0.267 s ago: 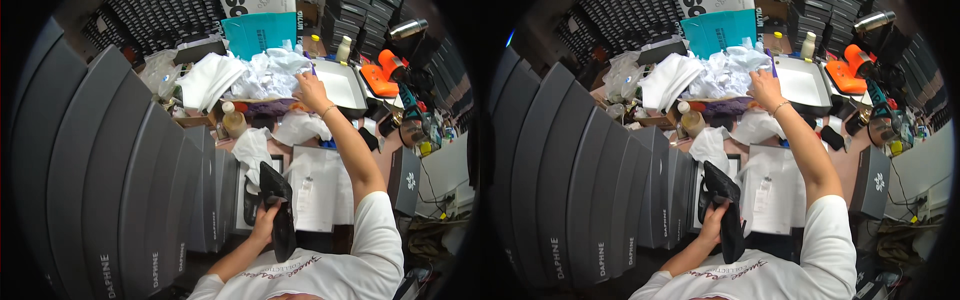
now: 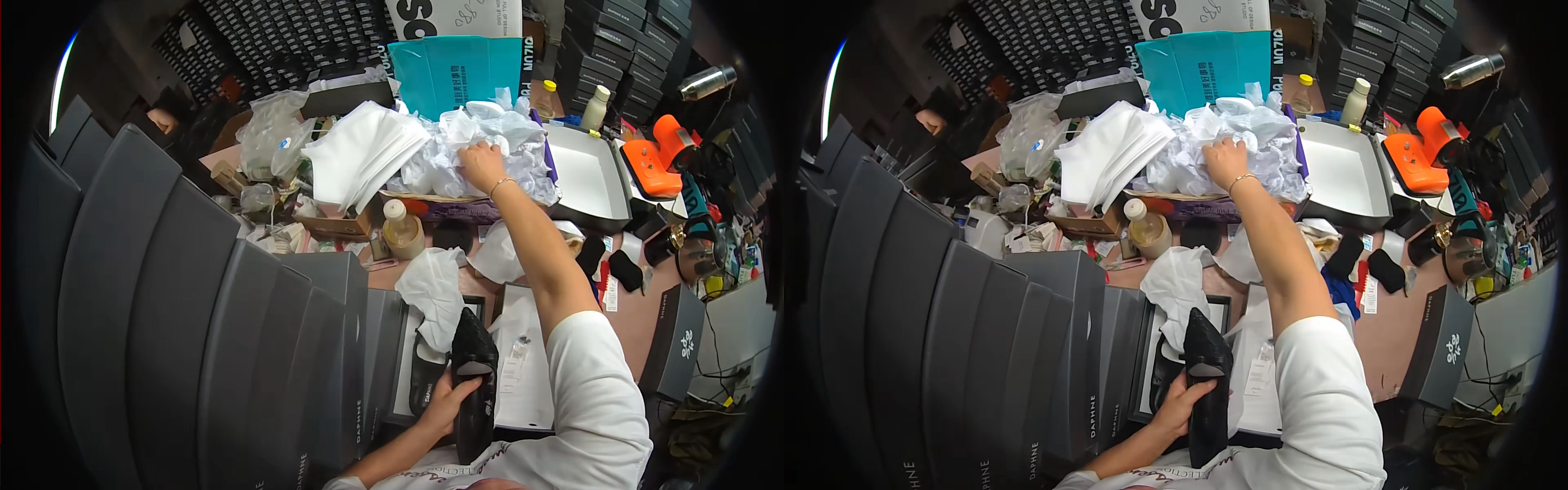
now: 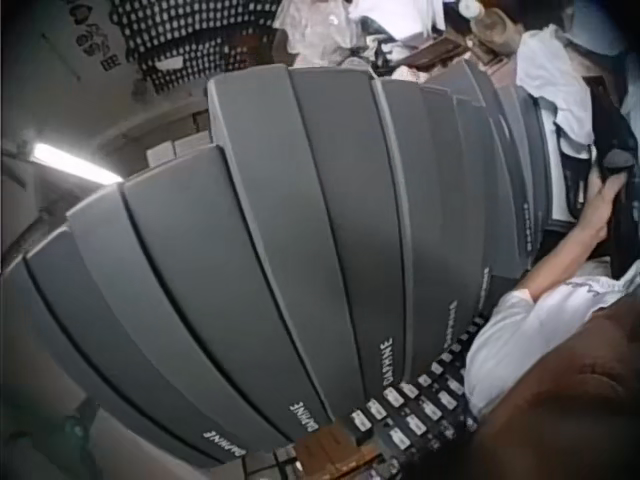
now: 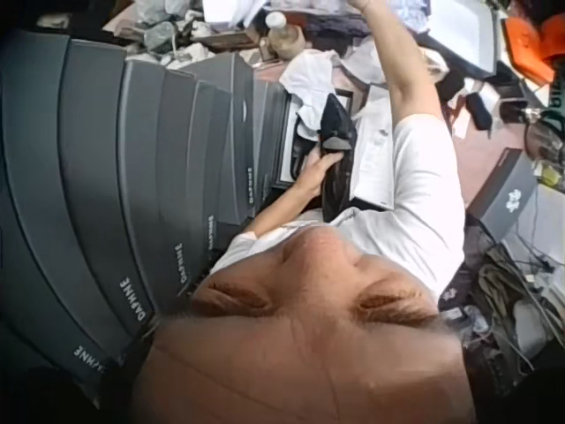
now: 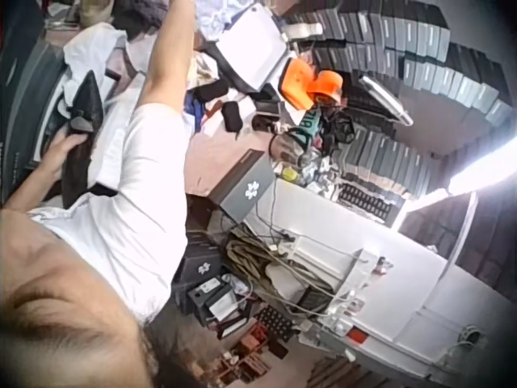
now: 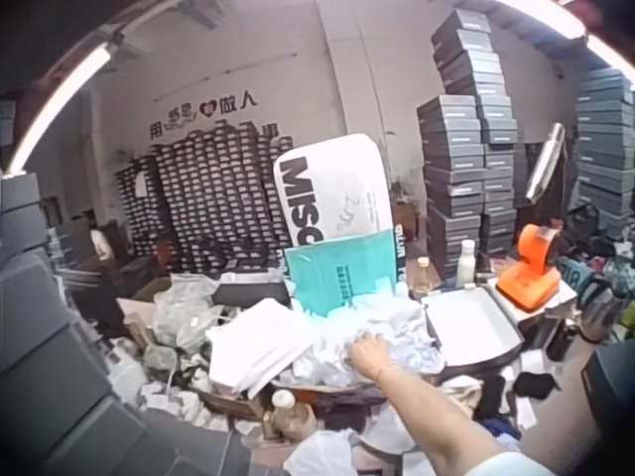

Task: Inspecting, cleaning, and packaging high-heeled shoes into boxes with tissue paper.

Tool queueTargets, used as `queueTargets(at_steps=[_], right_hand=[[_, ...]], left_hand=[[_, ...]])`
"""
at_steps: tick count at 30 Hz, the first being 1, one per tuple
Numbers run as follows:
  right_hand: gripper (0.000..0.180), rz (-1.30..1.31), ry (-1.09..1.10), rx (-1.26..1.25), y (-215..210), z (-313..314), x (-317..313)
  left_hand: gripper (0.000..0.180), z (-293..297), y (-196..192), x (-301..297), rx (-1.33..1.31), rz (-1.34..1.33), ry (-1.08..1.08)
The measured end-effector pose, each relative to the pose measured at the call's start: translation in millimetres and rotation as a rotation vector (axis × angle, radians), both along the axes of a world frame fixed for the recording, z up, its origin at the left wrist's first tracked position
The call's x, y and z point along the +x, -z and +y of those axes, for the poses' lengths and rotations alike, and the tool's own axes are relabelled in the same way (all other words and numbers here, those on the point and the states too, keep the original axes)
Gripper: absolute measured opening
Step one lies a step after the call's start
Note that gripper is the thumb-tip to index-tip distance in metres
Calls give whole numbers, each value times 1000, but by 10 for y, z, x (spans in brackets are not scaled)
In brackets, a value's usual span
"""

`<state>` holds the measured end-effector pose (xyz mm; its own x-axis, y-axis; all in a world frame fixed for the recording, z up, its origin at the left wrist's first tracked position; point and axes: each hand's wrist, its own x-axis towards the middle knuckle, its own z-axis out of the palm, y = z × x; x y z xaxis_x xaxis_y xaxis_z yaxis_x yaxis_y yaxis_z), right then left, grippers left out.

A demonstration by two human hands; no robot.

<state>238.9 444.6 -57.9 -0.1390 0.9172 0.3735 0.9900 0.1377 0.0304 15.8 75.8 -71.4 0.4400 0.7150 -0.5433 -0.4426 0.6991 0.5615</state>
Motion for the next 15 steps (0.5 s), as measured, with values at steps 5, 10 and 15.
queueTargets(at_steps=[5, 10, 15], right_hand=[[22, 934, -31, 47, -41, -474, 414], [22, 1914, -283, -483, -203, -1937, 324], [21, 1748, -63, -305, -235, -2791, 597]], left_hand=[[31, 30, 70, -40, -113, -62, -1], [43, -60, -45, 39, -64, -80, -37], [36, -289, -164, 55, -106, -118, 12]])
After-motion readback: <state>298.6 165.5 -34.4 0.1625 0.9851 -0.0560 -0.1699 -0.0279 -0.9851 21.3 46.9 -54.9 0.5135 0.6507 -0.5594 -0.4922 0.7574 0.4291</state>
